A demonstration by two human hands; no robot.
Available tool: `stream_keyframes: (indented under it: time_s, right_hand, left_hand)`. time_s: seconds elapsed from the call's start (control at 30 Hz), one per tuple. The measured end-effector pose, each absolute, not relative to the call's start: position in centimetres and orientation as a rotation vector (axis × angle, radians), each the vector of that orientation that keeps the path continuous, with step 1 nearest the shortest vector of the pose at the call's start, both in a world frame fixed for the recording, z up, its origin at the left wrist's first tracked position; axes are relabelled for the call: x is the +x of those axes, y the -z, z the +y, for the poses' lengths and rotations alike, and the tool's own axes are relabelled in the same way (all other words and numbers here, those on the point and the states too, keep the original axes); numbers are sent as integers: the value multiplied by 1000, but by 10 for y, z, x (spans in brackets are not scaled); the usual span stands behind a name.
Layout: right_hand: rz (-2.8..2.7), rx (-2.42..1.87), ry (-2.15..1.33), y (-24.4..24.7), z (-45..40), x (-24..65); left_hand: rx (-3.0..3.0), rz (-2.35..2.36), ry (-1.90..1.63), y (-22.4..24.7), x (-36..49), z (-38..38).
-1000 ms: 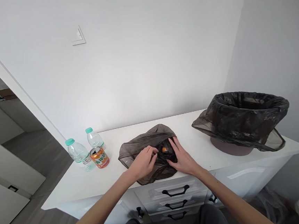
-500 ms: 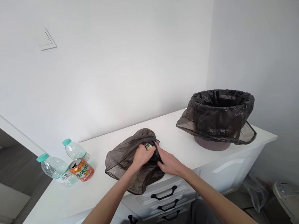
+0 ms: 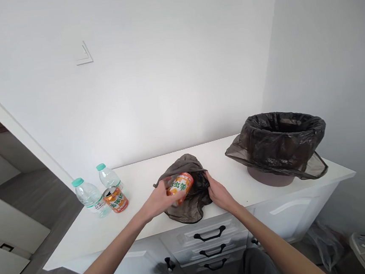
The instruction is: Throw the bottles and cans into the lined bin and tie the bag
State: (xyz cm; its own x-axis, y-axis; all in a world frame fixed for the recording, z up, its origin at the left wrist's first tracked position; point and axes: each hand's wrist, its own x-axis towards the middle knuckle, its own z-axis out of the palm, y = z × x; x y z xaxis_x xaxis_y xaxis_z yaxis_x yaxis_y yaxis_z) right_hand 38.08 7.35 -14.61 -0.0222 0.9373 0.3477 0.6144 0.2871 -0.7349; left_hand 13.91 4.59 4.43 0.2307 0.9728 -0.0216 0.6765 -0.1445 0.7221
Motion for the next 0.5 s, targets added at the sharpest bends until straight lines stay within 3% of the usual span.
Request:
stream_keyframes:
  time_s: [0.17,0.5]
  right_hand:
    - [-1734,-1421,-511,147,67,380]
    - [-1771,-1517,-504,145,57,376]
  left_hand:
    - [1970,1668,-439,-69,43,-6]
    - [1793,2410,-700,-31,-119,-26]
